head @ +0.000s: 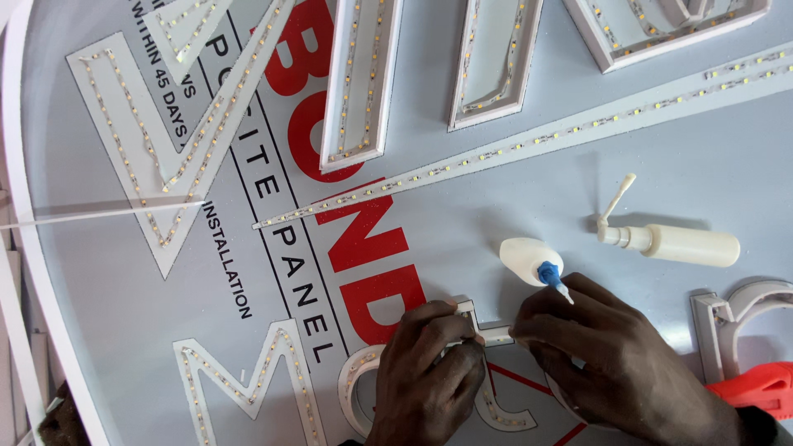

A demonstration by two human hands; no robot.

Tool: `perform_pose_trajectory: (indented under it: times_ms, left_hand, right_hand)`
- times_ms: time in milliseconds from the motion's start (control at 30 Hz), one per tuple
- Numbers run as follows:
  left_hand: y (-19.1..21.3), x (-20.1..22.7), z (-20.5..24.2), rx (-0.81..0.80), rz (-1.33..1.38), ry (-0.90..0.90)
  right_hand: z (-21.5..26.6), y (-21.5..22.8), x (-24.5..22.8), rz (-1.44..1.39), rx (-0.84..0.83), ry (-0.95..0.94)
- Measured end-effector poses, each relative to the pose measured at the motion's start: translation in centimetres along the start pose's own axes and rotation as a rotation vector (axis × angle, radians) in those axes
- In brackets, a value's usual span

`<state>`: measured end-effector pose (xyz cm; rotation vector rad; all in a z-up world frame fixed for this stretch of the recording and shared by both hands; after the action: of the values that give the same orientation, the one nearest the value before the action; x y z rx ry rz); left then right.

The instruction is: The person assembles illuminated letters on a workbench. They apply glue to the edges of the letter components and press them together, then use a utility knife to trim excess material from the joints.

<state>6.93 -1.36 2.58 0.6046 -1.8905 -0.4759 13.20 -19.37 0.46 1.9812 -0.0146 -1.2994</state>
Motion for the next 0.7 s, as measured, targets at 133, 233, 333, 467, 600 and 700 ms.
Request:
perform_pose_trajectory:
  times_ms: [133, 233, 333, 467, 600, 700]
  left_hand:
    - [-0.2, -0.1, 0.0, 0.007, -0.035, -0.029]
    - [-0.6, -0.6, 0.7, -0.024, -0.065, 0.003]
    - [-0.5, -0.5, 0.7, 0.028, -0.095, -0.007]
    - [-0.5, -0.3, 0.7, -0.012, -0.072, 0.024]
    - [-0.6, -0.2, 0.4, -0.035, -0.108, 0.031]
    - [-0.5, 0.1, 0.5, -0.03, -0.137, 0.043]
  right_hand:
    - [0.5, -0.2, 0.8, 0.01, -0.01, -0.025]
    - [0.6, -0.3, 0.5, 0.035, -0.017, 0.022]
    - [0.7, -0.3, 0.7, 0.016, -0.015, -0.013]
    - [1.0, -0.5, 0.9, 0.033, -0.018, -0.053]
    - [1.5, -0.6, 1.3, 0.059, 0.009, -0.037]
    - [0.9, -0.4, 0.9, 0.058, -0.005, -0.049]
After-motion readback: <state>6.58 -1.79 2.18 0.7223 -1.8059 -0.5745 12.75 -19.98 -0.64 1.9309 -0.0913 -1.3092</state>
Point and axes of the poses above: each hand's wrist, its own z-axis away from the middle knuckle, its own y-axis out of the back of the hand, x = y × z, the point moved 6 cm from there along -z, towards the middle knuckle, and after that the axes turned 7 degrees about x, right-handed, at the moved point
